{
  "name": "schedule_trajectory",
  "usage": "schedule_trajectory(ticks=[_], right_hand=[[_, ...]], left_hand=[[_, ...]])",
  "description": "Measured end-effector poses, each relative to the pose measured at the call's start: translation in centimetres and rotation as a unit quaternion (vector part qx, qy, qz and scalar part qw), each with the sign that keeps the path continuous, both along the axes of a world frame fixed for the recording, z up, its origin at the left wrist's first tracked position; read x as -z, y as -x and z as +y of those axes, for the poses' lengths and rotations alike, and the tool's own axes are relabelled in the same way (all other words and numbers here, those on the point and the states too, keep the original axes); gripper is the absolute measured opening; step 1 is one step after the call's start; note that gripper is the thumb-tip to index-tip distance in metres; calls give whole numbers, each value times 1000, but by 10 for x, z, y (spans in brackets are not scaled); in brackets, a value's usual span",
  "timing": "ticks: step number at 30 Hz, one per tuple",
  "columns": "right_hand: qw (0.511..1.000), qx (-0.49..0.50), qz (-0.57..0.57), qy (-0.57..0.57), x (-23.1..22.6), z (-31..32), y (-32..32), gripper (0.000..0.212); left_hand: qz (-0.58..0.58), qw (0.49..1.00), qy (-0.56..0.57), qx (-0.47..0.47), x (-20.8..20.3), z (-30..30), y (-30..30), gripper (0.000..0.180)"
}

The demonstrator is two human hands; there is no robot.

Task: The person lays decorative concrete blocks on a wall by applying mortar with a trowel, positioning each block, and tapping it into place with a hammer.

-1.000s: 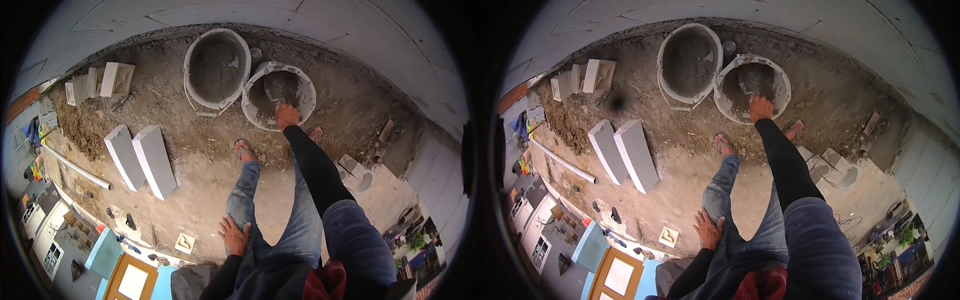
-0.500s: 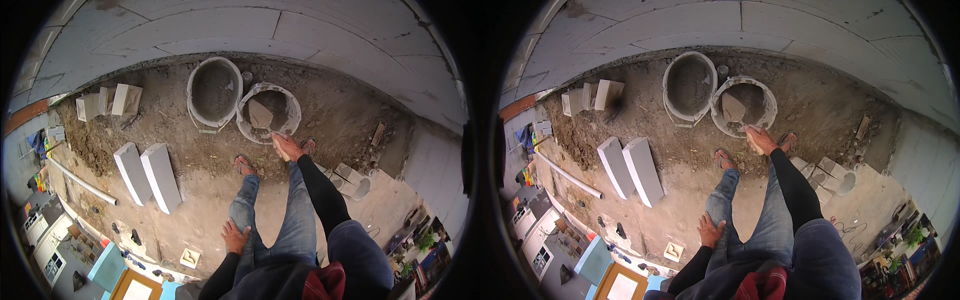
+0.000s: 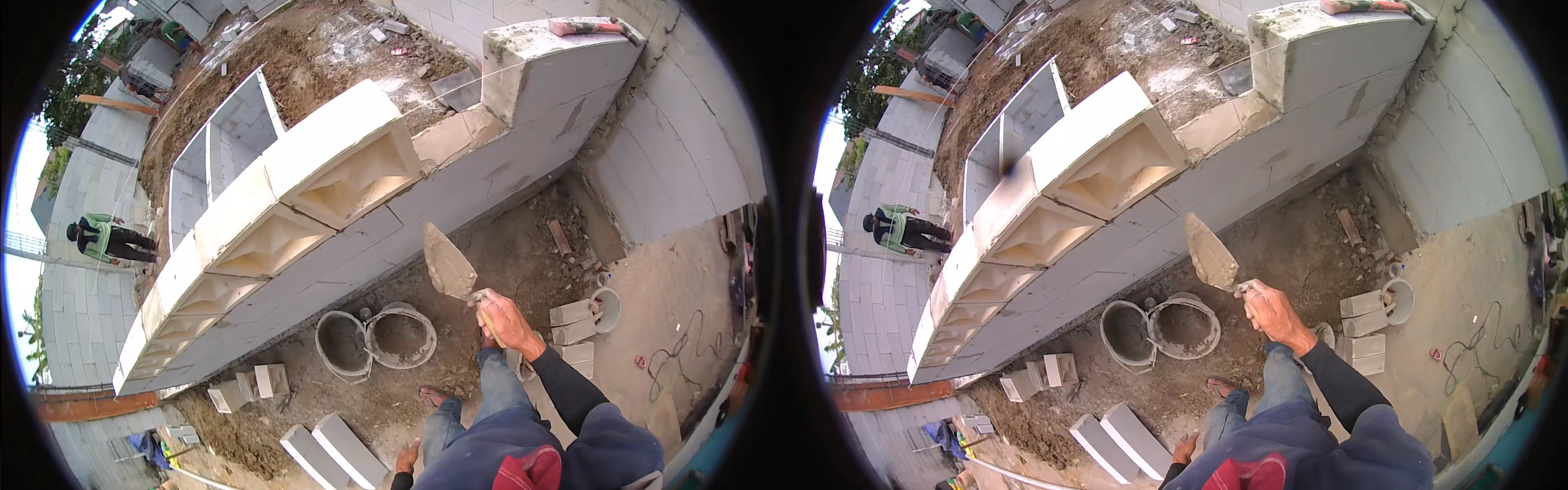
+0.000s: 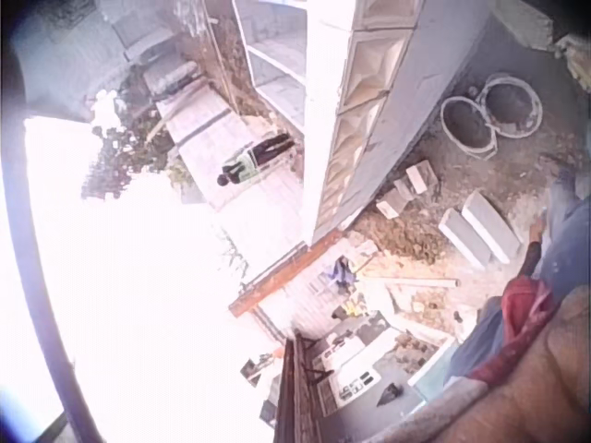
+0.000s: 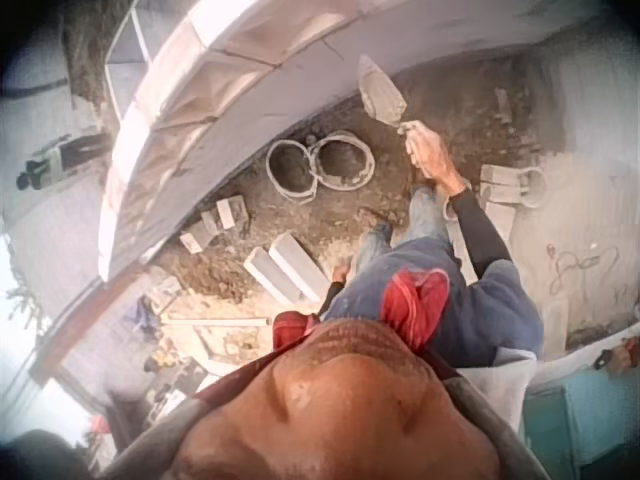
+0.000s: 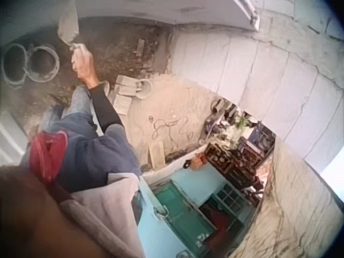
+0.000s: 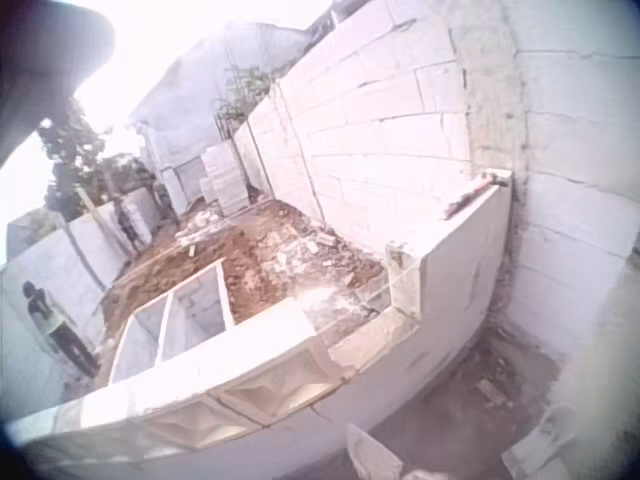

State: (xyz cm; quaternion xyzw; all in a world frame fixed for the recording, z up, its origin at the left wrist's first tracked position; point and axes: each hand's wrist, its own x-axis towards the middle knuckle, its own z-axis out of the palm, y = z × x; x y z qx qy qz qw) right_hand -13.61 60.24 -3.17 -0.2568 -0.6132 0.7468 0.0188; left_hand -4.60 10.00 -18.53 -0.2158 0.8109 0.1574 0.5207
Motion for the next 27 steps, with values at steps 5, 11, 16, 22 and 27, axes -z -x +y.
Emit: schedule_trajectory(ticks=[5,11,16,22,27], right_hand=[[967,106,107,-204,-12,81,57,32],[915,160,188,-319,-18,105,149,34],[916,105,209,-327,-35,106,104,31],[975,-3,42,-220,-51,150,75,31],[952,-42,178,-245,-69,162,89,35]], left_hand=[[2,995,5,97,-35,47,50,99],[57,994,-28,87,-65,102,88,97],[84,994,-47,52,-85,125,96,94],[61,996,-21,67,-86,118,100,98],[69,994,-35,76,-92,123,105,95]])
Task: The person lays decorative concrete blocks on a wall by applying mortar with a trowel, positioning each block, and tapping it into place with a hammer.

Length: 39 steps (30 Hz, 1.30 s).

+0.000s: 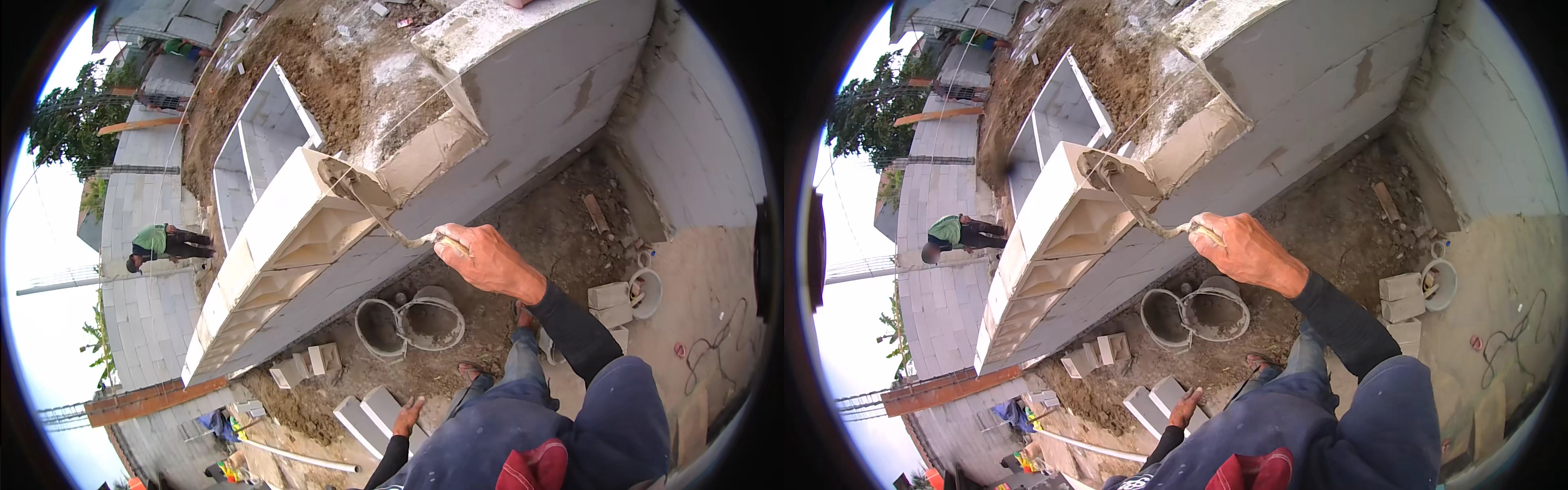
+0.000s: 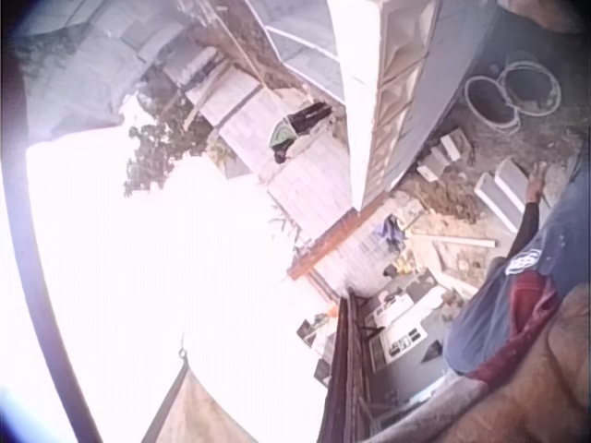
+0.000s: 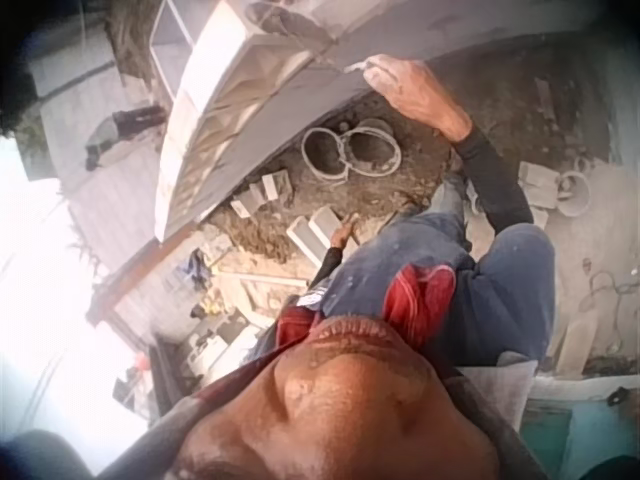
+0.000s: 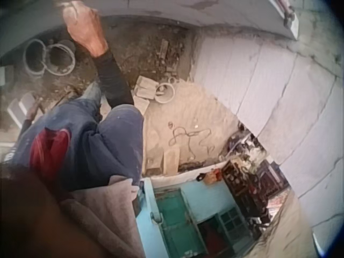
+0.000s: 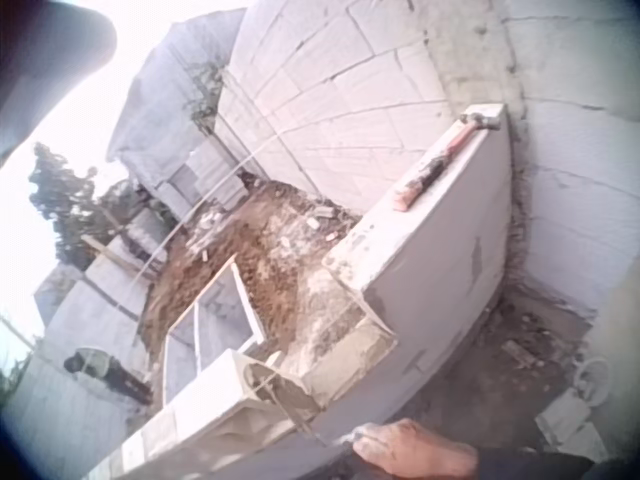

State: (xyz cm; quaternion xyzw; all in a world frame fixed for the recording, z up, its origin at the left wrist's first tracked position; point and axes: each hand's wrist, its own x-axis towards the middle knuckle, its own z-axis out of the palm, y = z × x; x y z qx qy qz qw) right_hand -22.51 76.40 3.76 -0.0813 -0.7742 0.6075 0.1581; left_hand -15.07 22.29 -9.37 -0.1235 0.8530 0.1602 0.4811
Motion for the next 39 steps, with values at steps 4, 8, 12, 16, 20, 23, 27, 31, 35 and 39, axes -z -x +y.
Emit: schedule_trajectory(ticks=[4,8,12,16,20,23,27,31,35,39], right_hand=[[994,44,-85,59,-10,3,1,37],[998,8,-59,15,-19,10,26,46],[998,27,45,-21,-23,11,43,39],[995,33,66,-63,-13,12,24,34],[996,31,77,-41,4,20,5,36],[993,92,57,-48,3,23,22,39],[985,87,107,-99,-12,18,63,38],[987,95,92,-95,-11,16,79,37],[994,59,-19,-93,-3,13,61,33],[995,17,-71,-67,-13,6,13,30]], left_hand=[[-3,1000,3,16,-5,15,1,95],[-11,1000,6,-5,-14,30,-2,95],[-5,999,0,-36,-22,36,-4,95],[20,1000,4,-15,-17,28,-9,96],[9,999,0,-44,-5,15,-13,95],[-4,1000,12,-14,-4,15,-11,94],[10,1000,3,-18,-13,27,-5,95],[33,999,-6,-24,-17,36,-5,96],[7,999,-12,-46,-9,25,-12,95],[-19,999,-3,-38,4,10,-14,95]])
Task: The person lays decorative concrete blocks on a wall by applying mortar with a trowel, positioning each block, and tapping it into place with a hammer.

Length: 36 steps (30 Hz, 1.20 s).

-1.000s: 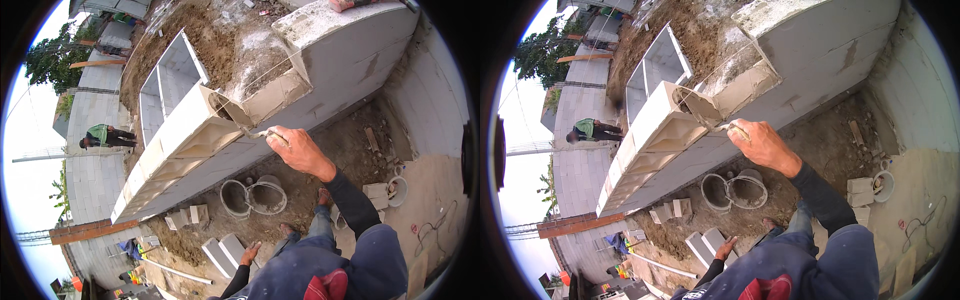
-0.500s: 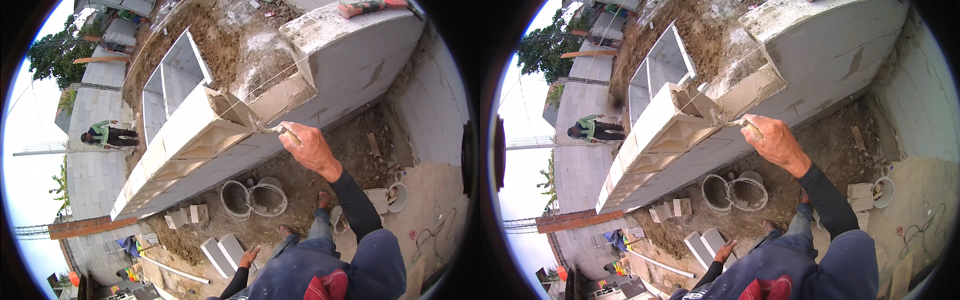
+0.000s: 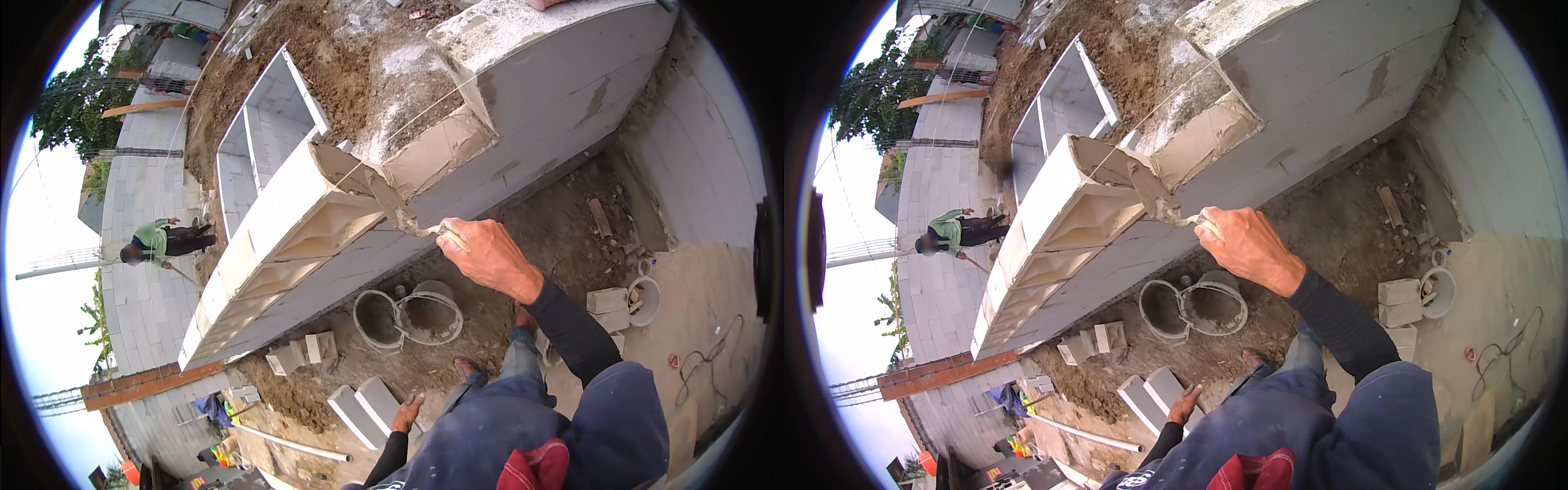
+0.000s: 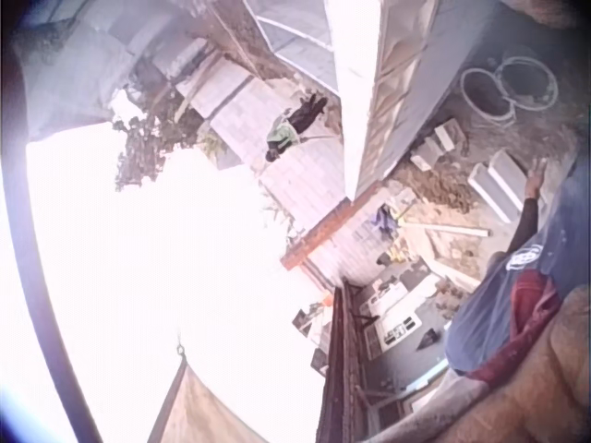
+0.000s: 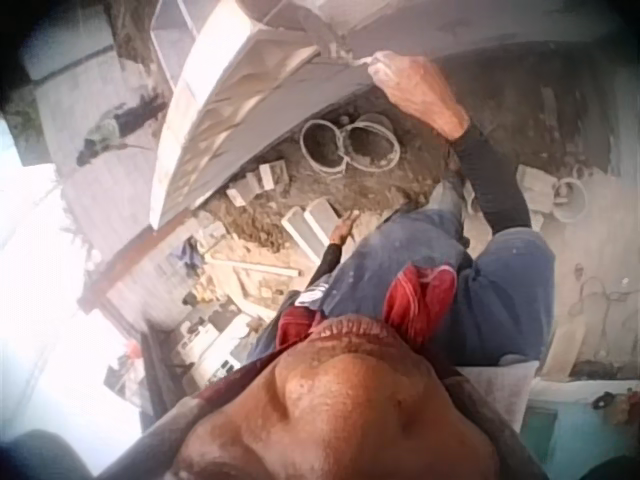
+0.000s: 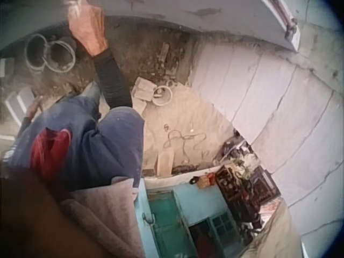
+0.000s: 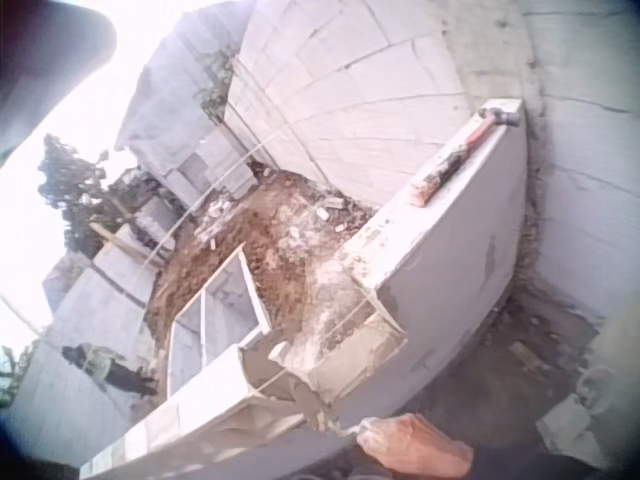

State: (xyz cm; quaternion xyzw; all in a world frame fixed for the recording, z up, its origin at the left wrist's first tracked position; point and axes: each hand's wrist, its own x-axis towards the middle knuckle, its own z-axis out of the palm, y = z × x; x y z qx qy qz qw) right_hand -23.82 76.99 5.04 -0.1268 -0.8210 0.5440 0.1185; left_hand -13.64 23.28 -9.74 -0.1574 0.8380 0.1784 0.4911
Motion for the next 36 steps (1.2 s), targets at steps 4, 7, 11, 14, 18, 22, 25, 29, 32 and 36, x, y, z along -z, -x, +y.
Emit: schedule_trajectory(ticks=[4,7,11,14,18,22,25,29,32,36], right_hand=[[971,-26,-131,200,-9,15,-26,35],[965,-32,-138,221,-4,31,4,35],[962,-101,-60,247,1,33,29,37],[943,-115,-43,308,4,37,16,39],[905,-107,-95,400,18,50,16,41],[904,-104,-147,389,33,52,49,42],[916,-100,-145,360,27,49,61,45],[947,-87,-101,291,8,40,57,43],[965,-79,-45,248,-1,27,51,44],[988,-33,114,101,-1,7,29,40]], left_hand=[[-10,1000,9,-6,5,-4,2,95],[2,1000,-16,2,4,1,7,95],[37,999,5,15,-1,7,12,94],[35,999,12,3,-5,9,8,92],[5,1000,13,-22,-13,12,-1,92],[25,998,14,-53,-18,11,-9,95],[42,999,15,-16,-12,2,-14,96],[43,999,12,-19,1,-11,-21,97],[30,999,13,-18,3,-9,-20,97],[28,999,22,-5,-11,4,-13,98]])
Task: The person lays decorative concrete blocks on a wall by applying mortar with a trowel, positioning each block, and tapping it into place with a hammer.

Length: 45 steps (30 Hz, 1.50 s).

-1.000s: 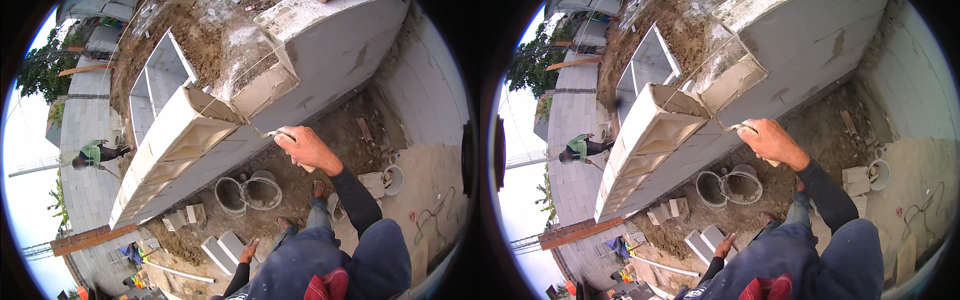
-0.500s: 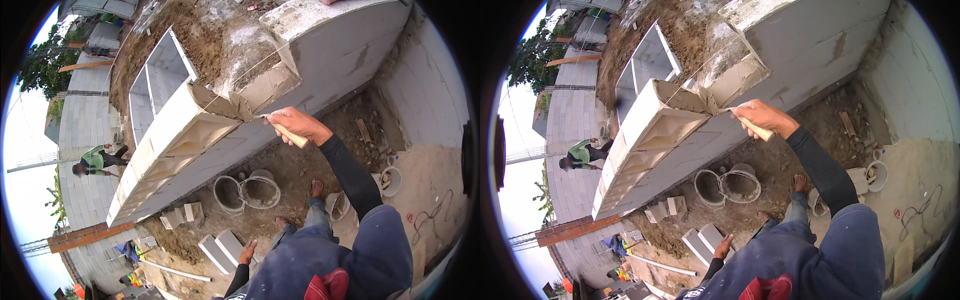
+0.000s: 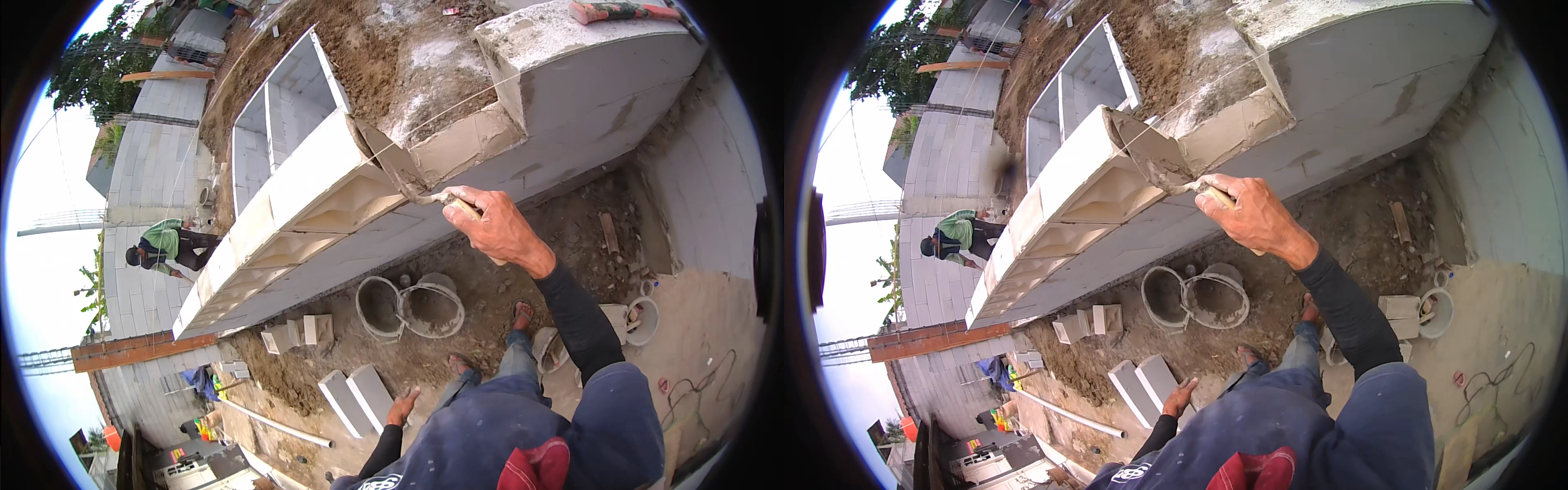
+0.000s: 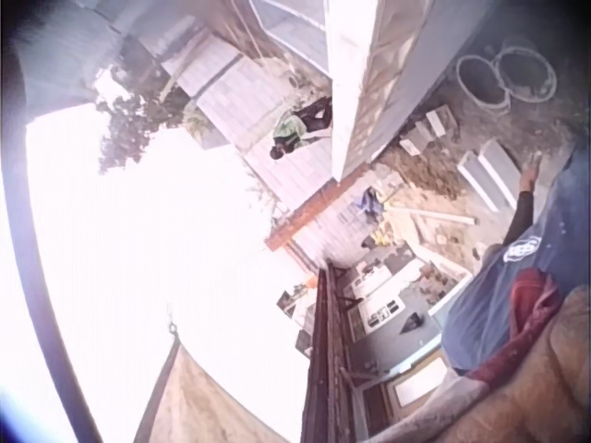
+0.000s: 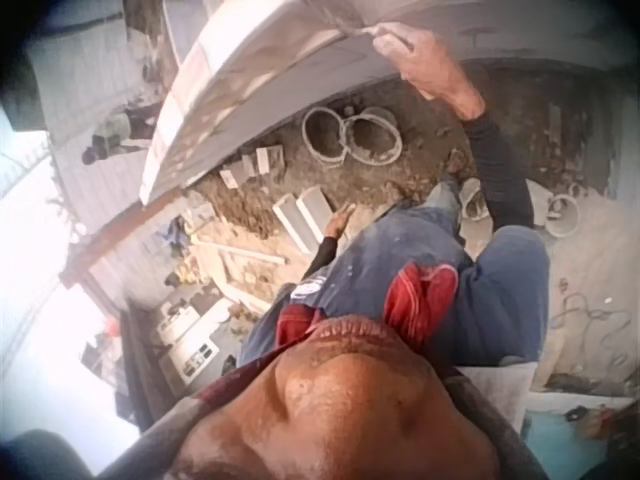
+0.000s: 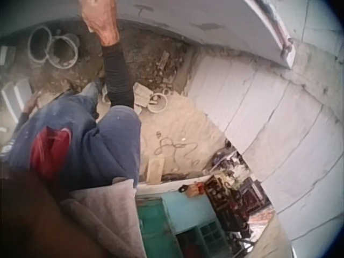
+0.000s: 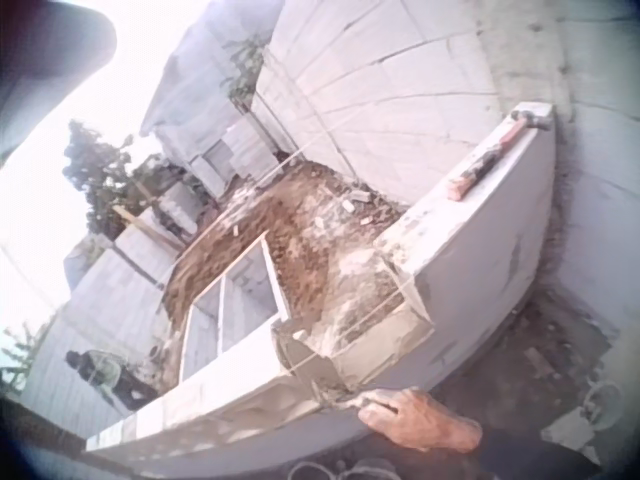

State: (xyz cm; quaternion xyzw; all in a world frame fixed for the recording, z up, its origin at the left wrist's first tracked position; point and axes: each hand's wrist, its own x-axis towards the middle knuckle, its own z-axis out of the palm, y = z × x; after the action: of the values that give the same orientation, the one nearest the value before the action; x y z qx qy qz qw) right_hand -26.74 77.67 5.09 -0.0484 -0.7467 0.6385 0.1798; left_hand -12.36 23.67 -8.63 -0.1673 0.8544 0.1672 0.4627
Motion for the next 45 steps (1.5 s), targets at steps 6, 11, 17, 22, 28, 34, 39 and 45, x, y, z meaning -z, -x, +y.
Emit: schedule_trajectory(ticks=[6,11,17,22,28,34,39,45], right_hand=[[998,31,-36,38,-3,-11,-24,40],[992,97,44,-61,-8,-29,4,43],[994,74,-5,-78,-6,-16,-50,34],[976,139,93,-138,2,-10,0,29],[983,61,-87,-146,8,6,19,31],[979,-34,-196,32,-1,21,-18,36],[971,13,-221,89,4,13,31,40],[976,-37,-197,88,-17,-1,-18,39]], left_hand=[[-18,1000,1,-15,-9,4,3,94],[-8,1000,-11,-11,-4,-5,6,94],[-18,999,-1,-43,-9,-4,-3,96],[-21,1000,16,-14,-1,-12,-1,94],[-18,998,2,-56,4,-14,0,94],[-27,997,0,-70,3,-13,-7,94],[1,1000,-2,-24,15,-22,-11,92],[3,1000,-1,-23,18,-19,-16,88]])
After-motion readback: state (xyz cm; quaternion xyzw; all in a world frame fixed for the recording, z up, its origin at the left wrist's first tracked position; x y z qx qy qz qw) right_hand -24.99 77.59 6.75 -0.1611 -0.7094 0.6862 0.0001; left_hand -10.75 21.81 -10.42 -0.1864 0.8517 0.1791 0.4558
